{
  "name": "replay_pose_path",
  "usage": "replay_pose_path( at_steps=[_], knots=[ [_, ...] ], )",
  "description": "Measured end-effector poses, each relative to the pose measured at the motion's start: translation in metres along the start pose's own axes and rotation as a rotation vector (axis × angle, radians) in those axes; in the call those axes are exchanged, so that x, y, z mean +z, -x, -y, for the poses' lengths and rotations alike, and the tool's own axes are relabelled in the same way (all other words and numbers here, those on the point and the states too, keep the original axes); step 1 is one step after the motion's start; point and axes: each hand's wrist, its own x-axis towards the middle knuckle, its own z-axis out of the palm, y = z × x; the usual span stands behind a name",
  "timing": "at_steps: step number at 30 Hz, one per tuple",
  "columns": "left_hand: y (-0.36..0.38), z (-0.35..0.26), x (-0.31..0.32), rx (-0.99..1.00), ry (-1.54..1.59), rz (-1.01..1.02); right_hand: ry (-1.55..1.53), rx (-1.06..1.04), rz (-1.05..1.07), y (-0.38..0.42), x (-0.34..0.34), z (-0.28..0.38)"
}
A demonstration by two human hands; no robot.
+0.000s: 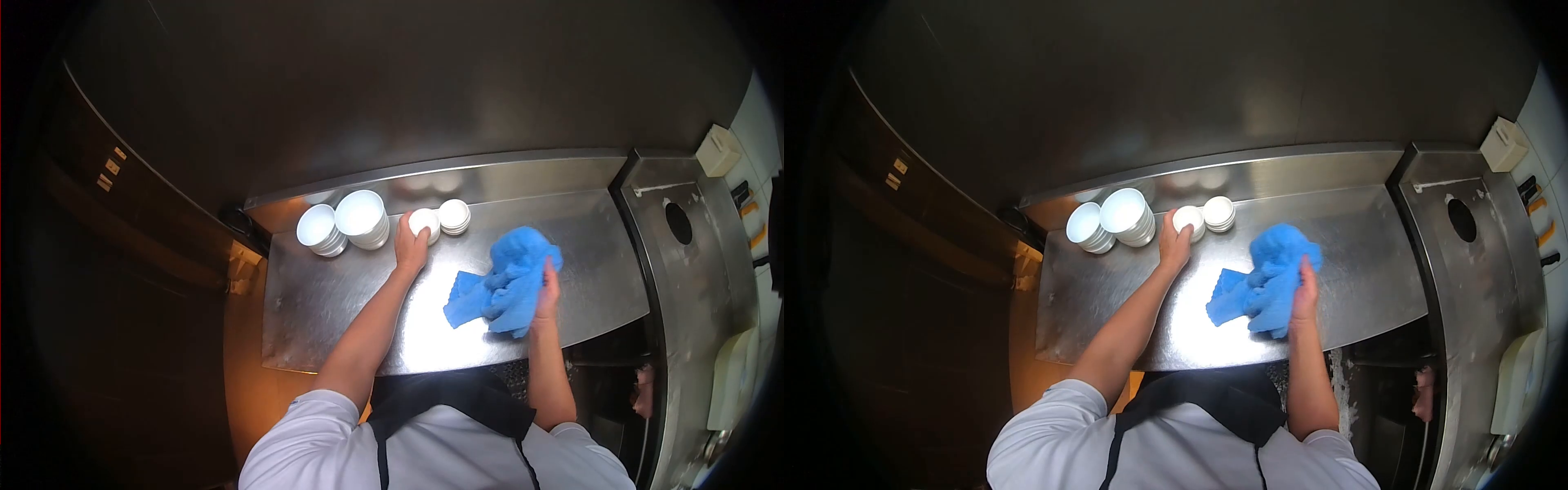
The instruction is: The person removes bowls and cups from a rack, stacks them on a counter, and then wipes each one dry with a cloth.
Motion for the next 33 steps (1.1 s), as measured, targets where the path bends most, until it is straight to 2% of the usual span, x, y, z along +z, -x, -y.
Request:
replay_pose_path(
  at_steps=[2,6,11,14,17,20,24,27,30,33],
  knots=[
    [0.008,0.009,-0.006,0.093,-0.014,0.052,0.054,0.117,-0.022,-0.013,-0.008,-0.022],
    [0.038,-0.001,-0.023,0.031,0.047,0.155,0.104,0.218,-0.114,-0.028,0.006,-0.074],
    [0.066,-0.027,-0.038,-0.266,0.244,0.098,0.206,0.211,-0.105,-0.035,0.001,-0.100],
    [0.066,-0.013,-0.033,-0.055,0.179,-0.024,0.181,0.206,-0.118,-0.037,0.005,-0.096],
    [0.067,-0.013,-0.040,0.029,0.040,-0.021,0.139,0.203,-0.117,-0.034,0.005,-0.094],
    [0.062,-0.006,-0.043,0.008,-0.001,0.057,0.115,0.205,-0.126,-0.032,0.000,-0.095],
    [0.061,-0.009,-0.046,0.058,0.043,0.000,0.099,0.167,-0.140,-0.030,-0.002,-0.094],
    [0.058,-0.014,-0.049,0.166,-0.058,-0.065,0.087,0.138,-0.150,-0.026,0.001,-0.093],
    [0.055,-0.010,-0.051,0.092,0.003,0.049,0.101,0.120,-0.176,-0.026,-0.001,-0.095],
    [0.062,-0.006,-0.048,0.108,0.104,0.022,0.124,0.129,-0.163,-0.030,-0.006,-0.100]
  ],
)
